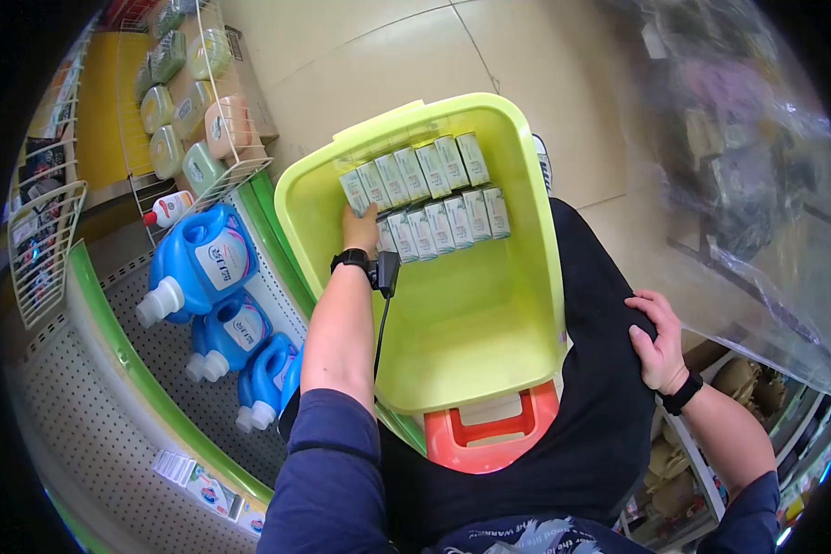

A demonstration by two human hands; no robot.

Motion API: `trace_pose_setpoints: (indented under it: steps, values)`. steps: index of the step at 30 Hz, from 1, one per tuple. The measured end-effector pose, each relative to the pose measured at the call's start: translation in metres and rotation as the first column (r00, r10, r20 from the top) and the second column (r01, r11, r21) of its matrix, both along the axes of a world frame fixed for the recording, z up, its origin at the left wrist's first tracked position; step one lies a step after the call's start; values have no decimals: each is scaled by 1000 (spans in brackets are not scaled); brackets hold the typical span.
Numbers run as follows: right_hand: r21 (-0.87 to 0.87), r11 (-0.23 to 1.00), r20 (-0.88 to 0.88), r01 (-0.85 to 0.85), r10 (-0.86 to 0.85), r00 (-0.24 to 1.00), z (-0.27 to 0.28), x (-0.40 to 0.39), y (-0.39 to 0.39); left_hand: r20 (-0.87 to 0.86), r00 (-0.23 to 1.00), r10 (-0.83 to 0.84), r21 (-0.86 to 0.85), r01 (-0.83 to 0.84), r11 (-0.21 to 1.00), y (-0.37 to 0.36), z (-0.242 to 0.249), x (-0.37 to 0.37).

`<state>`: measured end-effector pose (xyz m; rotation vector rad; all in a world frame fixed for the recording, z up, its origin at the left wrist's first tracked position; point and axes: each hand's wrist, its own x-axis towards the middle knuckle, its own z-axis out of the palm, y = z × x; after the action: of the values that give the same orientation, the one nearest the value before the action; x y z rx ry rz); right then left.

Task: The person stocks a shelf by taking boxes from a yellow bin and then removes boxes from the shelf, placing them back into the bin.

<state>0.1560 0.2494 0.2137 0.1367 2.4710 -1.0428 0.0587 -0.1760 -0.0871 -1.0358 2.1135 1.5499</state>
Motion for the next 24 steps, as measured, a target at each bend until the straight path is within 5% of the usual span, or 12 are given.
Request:
trace_pose_setpoints:
  steps: [6,9,13,15,21,24]
  values:
    - [27,1000,-16,-6,7,1000,0,3,-2,-56,995,81,10,-81,997,-2,12,5]
    - [31,999,-69,-7,9,998,-1,5,-3,-35,997,-72,-264,60,963,9,73,10]
    - [47,999,-112,9,-4,994,-3,14,-3,-250,956,-151,-44,145,989,-14,165,48]
    - [70,997,-110,18,-10,994,-6,19,-4,-316,947,-51,174,110,979,-25,231,72]
    - [64,996,-198,57,-43,979,-13,27,-12,-435,900,-11,188,103,977,-61,373,155]
    - [223,973,-158,49,-14,987,-9,28,-17,-478,878,25,161,59,985,-69,409,191]
